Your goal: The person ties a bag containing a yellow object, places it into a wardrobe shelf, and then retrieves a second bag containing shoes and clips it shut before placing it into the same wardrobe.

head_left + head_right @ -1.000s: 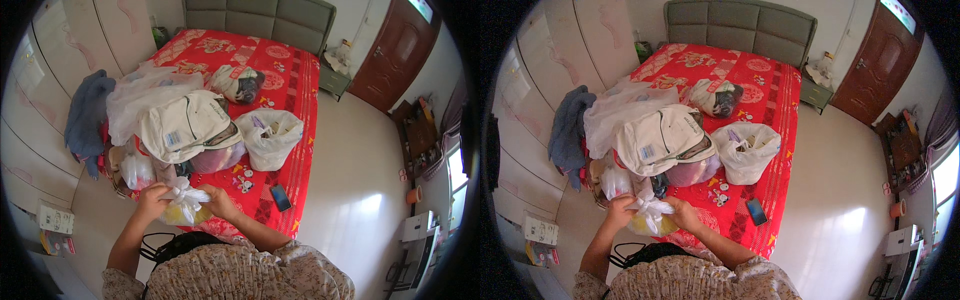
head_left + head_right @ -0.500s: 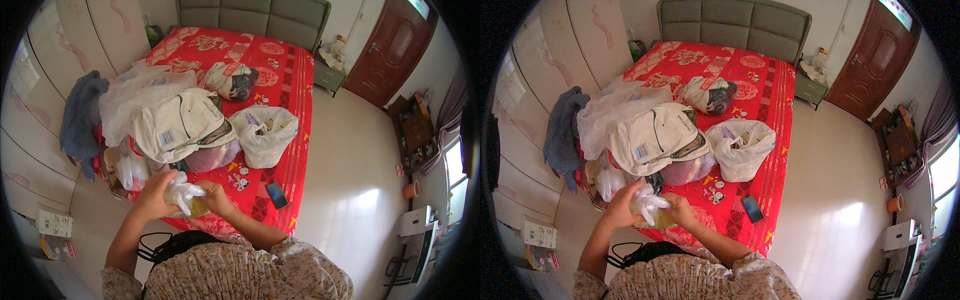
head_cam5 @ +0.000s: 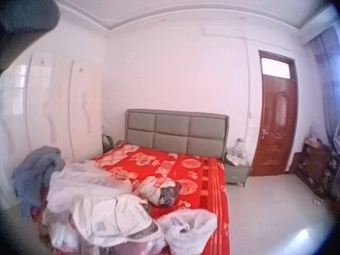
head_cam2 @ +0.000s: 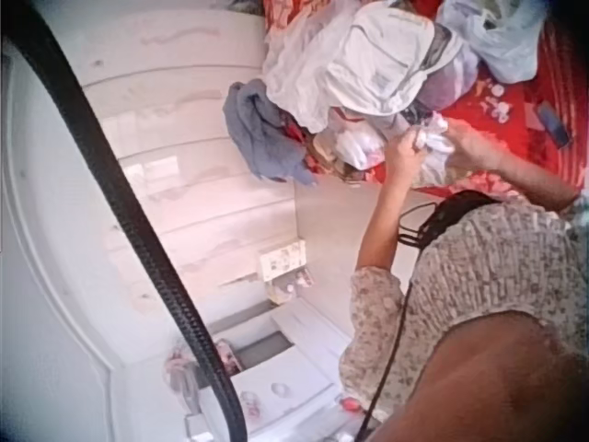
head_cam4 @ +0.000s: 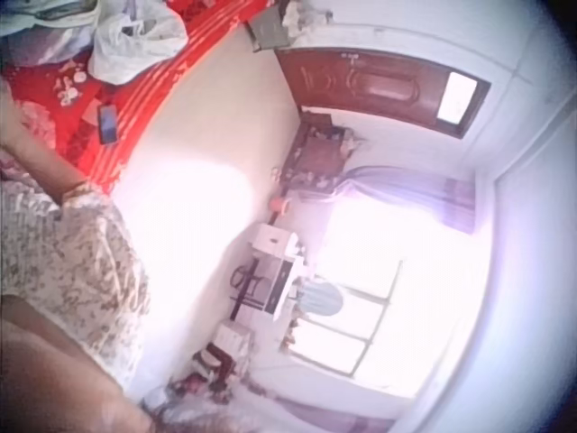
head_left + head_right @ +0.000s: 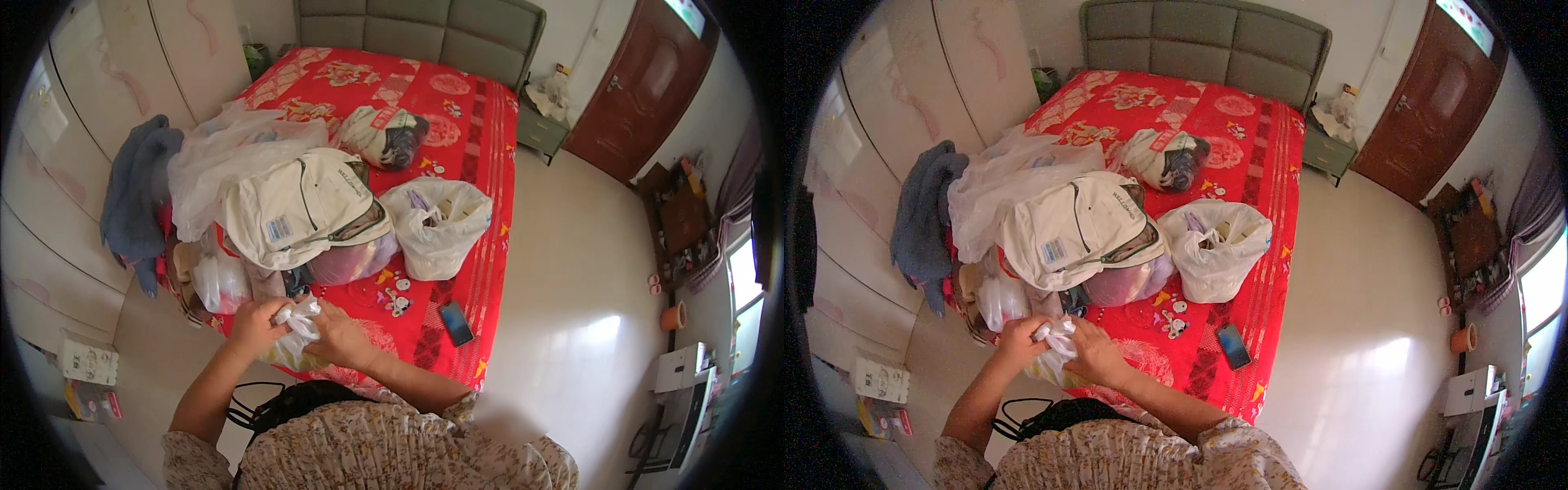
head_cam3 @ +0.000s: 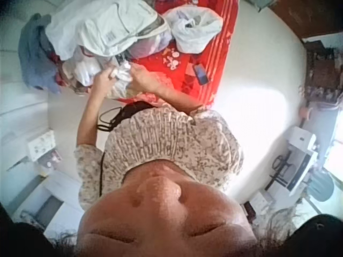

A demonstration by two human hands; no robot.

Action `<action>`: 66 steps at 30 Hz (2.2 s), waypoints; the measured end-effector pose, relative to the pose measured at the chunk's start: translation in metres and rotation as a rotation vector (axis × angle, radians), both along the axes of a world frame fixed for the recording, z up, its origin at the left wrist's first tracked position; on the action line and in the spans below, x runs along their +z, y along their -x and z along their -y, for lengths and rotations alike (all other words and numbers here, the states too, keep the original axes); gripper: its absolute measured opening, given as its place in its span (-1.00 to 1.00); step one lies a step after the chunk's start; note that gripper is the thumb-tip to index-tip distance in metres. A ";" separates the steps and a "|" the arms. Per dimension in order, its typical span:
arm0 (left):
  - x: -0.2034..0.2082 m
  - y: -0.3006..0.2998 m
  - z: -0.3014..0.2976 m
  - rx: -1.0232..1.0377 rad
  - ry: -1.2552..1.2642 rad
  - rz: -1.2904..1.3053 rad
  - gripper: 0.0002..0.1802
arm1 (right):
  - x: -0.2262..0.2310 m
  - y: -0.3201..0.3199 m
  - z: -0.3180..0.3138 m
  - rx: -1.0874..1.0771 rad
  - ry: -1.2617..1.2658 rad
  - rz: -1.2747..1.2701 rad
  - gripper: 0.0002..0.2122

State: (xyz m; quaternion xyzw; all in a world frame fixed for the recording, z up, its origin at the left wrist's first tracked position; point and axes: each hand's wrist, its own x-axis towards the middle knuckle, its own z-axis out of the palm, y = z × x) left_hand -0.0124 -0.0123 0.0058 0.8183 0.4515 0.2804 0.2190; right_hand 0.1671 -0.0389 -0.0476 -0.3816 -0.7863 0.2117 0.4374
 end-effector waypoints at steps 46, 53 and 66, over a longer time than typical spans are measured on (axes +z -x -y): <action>-0.049 0.217 0.163 0.437 0.433 0.900 -0.12 | -0.023 0.183 0.015 0.317 1.002 -0.912 -0.72; -0.047 0.322 0.227 0.560 0.310 1.103 -0.39 | -0.020 0.281 0.022 0.857 0.734 -0.230 -0.67; -0.045 0.464 0.346 0.883 0.035 0.927 -0.36 | -0.016 0.527 0.100 0.984 0.837 0.175 -0.59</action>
